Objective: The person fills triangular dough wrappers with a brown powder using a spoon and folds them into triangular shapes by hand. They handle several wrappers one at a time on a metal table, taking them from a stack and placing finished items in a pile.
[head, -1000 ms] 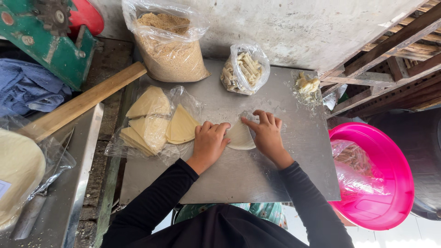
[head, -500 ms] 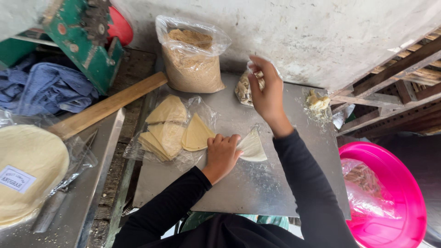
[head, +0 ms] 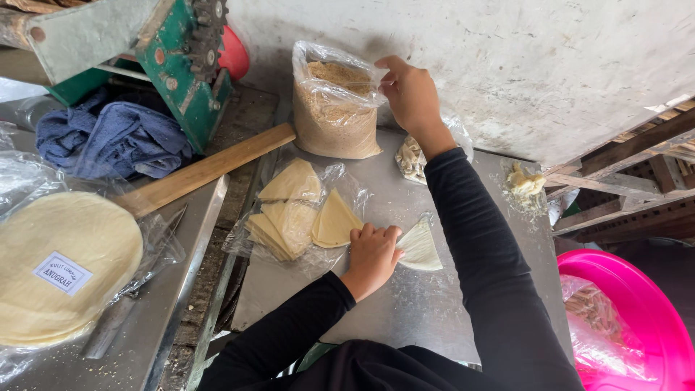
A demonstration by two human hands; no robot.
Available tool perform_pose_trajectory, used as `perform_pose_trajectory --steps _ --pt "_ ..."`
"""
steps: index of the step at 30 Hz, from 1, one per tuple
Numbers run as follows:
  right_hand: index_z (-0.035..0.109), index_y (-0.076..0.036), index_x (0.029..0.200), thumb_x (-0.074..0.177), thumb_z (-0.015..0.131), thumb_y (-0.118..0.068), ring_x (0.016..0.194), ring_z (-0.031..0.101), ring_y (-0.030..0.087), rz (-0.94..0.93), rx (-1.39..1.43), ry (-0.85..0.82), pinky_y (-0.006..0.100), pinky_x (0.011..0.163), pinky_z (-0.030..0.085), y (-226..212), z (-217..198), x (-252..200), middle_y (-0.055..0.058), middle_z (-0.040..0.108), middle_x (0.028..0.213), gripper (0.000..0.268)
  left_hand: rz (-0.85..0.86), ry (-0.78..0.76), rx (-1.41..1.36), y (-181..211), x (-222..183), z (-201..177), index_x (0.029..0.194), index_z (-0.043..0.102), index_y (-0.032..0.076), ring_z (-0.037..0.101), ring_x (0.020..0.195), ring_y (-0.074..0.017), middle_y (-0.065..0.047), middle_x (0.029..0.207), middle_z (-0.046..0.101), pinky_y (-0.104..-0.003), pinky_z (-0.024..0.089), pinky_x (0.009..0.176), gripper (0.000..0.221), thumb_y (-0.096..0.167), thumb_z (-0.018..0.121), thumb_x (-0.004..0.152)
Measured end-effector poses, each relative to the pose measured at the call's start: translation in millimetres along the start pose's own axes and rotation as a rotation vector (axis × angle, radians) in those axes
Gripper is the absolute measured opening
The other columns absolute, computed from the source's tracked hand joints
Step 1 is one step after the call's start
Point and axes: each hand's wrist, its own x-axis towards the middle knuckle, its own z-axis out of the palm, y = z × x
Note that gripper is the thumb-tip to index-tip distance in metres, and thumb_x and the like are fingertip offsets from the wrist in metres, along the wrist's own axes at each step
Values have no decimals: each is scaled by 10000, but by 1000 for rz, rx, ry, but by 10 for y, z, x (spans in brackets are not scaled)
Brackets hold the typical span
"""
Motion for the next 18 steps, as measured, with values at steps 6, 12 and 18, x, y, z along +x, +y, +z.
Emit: perform_pose_trajectory --steps 6,12,18 --pt "665 -46 1265 841 790 29 798 733 161 15 236 64 279 707 593 -28 15 40 112 770 959 449 0 8 25 10 0 -13 1153 639 94 554 909 -250 -51 901 698 -442 331 811 386 283 786 851" --pt "645 -8 1279 944 745 -6 805 721 130 242 554 134 275 709 601 38 159 151 76 772 943 349 10 -3 5 38 -18 -40 1212 622 88 561 912 -239 -48 915 706 -433 335 816 382 229 755 882" --pt "618 8 1322 981 681 29 997 740 126 209 771 248 264 902 606 41 428 225 80 783 1062 348 20 -9 3 51 -20 -34 1246 609 89 564 896 -225 -36 914 706 -416 341 806 369 178 722 906"
